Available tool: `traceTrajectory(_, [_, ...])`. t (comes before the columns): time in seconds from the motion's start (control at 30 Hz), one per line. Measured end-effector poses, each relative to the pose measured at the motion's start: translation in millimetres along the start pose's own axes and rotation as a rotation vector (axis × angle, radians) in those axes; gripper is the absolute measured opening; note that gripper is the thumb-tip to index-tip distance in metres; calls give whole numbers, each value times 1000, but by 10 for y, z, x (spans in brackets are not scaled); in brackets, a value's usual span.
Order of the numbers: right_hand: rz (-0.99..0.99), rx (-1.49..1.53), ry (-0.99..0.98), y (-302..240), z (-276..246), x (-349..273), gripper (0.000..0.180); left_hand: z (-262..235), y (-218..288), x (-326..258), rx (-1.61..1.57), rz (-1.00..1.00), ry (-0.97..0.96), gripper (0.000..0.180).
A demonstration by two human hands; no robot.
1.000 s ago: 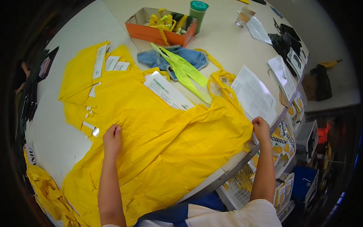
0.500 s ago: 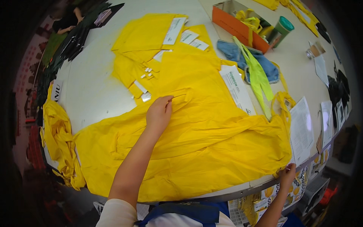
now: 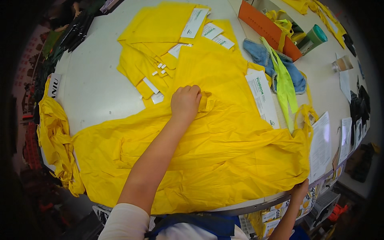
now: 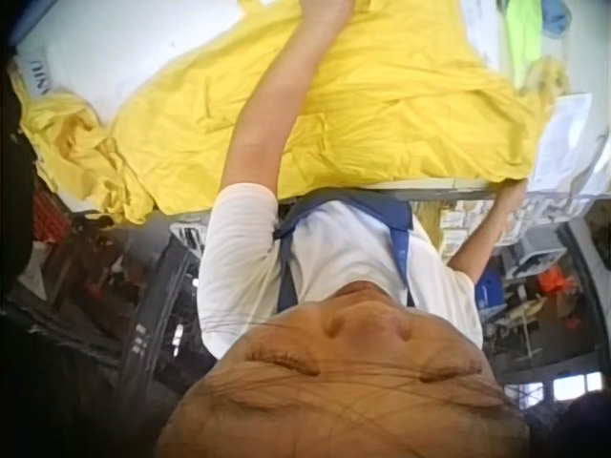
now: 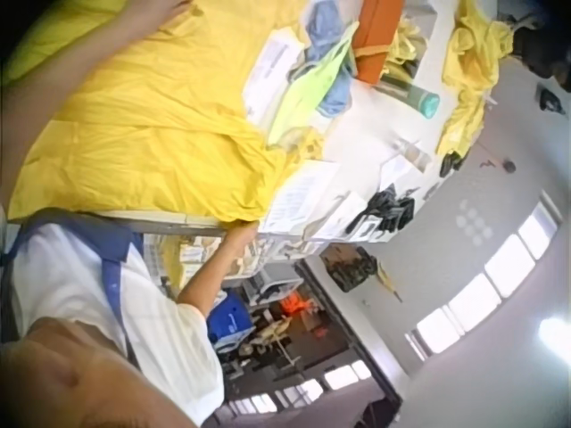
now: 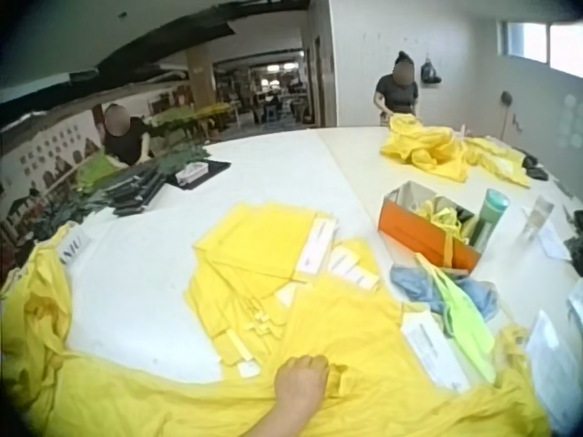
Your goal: The person folds a yellow garment on a white table, smooths it, and uses a small yellow tool to trim a tag or thread. The person then folds the garment into a compact rectangle and places it on a stack of similar folded items.
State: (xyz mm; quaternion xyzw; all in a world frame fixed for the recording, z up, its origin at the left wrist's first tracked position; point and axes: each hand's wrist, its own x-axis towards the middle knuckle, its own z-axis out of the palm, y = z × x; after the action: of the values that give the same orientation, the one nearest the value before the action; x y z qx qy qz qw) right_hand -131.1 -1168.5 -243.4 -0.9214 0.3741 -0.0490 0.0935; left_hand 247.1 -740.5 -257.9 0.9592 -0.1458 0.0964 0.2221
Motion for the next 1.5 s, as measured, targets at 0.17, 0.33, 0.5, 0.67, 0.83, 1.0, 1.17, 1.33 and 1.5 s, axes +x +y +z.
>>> traceTrajectory(0.17, [10,3,-6,-133,-55,-29,20,17,-27,11,-16,25,15,8])
traceTrajectory(0.33, [-40,-218,-308,57,-521,129,20,82,-100,-32,-25,100,74,9])
traceTrajectory(0.5, [-84,-456,-423,78,-1216,505,17,101,-94,-63,-24,84,78,10])
traceTrajectory(0.67, [-327,-926,-456,785,-1685,1149,19,45,-48,-51,-115,44,12,9])
traceTrajectory(0.83, [-412,-507,-48,-1185,-1971,1347,18,50,-50,-60,-195,10,26,7])
traceTrajectory(1.0, [-771,277,-247,-3399,-787,1119,29,16,-126,-70,-228,13,23,7])
traceTrajectory(1.17, [-1276,237,-224,-4405,100,966,17,-18,-140,-43,-316,41,22,7])
traceTrajectory(1.33, [-1356,96,-253,-4618,397,1017,5,-16,-116,-40,-338,29,19,8])
traceTrajectory(1.5, [-1365,119,-234,-4652,455,1019,4,4,-138,-54,-345,34,32,8])
